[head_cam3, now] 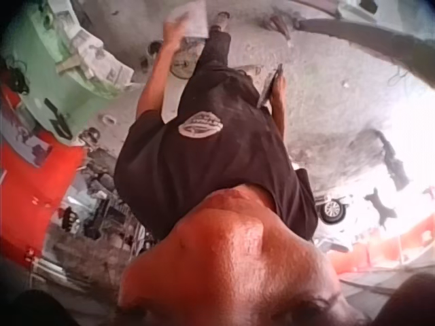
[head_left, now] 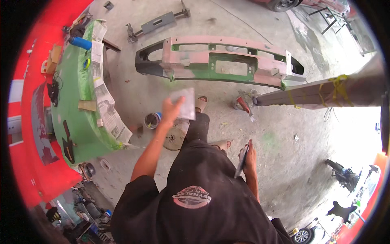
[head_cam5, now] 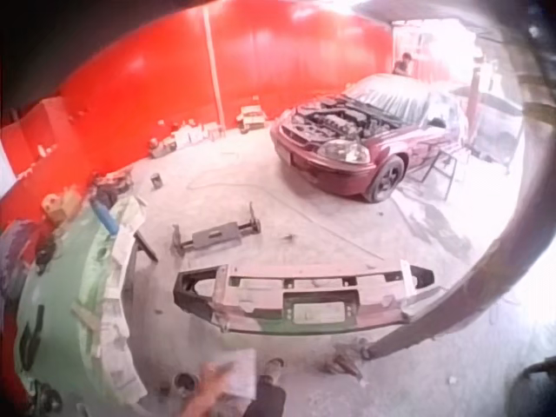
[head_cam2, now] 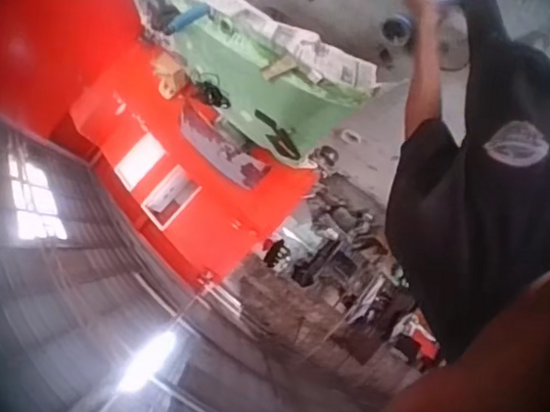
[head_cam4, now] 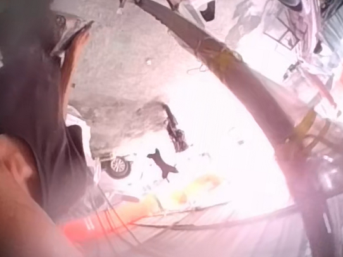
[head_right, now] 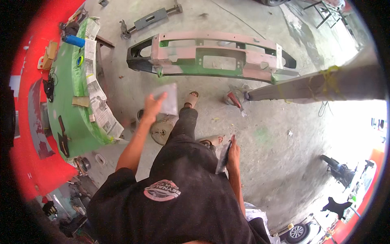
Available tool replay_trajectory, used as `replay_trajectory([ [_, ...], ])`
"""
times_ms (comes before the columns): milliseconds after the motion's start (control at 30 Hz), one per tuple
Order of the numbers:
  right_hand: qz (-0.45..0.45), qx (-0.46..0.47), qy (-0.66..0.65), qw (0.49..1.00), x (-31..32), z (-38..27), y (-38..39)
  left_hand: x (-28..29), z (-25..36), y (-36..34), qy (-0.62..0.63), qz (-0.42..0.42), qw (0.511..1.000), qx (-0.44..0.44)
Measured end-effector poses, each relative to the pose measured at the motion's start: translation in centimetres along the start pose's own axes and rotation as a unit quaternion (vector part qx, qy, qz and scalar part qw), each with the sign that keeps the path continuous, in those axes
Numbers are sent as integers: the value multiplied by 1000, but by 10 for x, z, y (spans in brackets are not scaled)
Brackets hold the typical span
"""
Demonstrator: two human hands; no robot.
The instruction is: Sand the surface of an automotive bumper using sandpaper.
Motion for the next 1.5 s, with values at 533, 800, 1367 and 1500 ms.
replay_trajectory([
  [533, 104, -91, 21, 990, -123, -35, 21, -32, 117, -353, -426, -101, 781, -446],
  [800, 139, -109, -10, 984, -138, -40, 44, -91, 129, -385, -537, -215, 671, -465],
  [1367, 135, -105, -62, 983, -155, -67, 36, -95, 89, -347, -400, -190, 828, -343],
  [1500, 150, -117, -76, 979, -153, -59, 37, -100, 89, -348, -417, -217, 815, -338],
])
Point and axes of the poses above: each hand's wrist, its own y-axis away from the middle knuckle, its own x-axis out of the back of the hand, z = x × y, the point moved 5 cm from there along -y, towards the middle knuckle, and after that the axes turned 13 degrees about z, right-handed, at the moved point
